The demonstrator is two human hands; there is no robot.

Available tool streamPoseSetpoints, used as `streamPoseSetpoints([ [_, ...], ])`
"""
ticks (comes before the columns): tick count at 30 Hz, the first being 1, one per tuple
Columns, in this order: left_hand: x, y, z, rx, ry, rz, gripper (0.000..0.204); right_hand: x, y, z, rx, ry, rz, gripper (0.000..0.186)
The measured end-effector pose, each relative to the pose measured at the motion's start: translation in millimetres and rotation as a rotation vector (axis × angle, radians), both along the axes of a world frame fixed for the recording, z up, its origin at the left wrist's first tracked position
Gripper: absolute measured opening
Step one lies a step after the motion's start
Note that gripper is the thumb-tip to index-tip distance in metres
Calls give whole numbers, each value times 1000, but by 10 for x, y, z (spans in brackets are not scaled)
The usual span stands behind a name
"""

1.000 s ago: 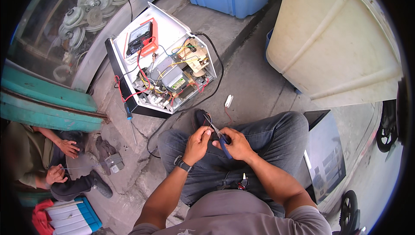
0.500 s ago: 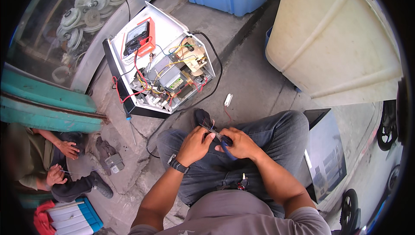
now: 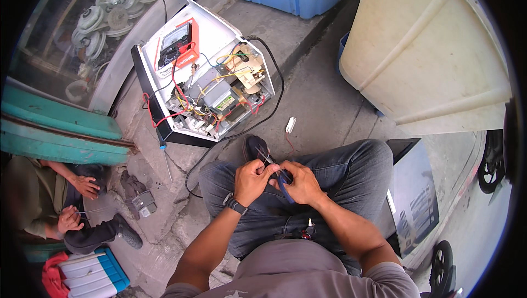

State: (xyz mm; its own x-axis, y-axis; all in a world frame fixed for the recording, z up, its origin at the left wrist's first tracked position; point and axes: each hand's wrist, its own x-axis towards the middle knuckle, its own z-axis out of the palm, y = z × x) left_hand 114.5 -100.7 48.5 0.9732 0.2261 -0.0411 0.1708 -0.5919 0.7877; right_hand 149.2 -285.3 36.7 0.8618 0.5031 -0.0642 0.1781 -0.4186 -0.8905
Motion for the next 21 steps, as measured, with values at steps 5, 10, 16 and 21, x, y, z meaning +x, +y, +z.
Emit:
streamPoseSetpoints([
  [5, -21, 43, -107, -49, 47, 32, 58, -69, 56, -23, 13, 33, -74, 43],
  [10, -74, 19, -109, -197, 84, 85, 57, -37, 89, -27, 61, 145, -73, 44],
  [16, -123, 4, -17, -362, 135, 40, 50, -43, 59, -125, 75, 25, -69, 42],
  [21, -70, -120, -75, -249, 79, 139, 55, -19, 62, -204, 94, 21, -110, 35],
])
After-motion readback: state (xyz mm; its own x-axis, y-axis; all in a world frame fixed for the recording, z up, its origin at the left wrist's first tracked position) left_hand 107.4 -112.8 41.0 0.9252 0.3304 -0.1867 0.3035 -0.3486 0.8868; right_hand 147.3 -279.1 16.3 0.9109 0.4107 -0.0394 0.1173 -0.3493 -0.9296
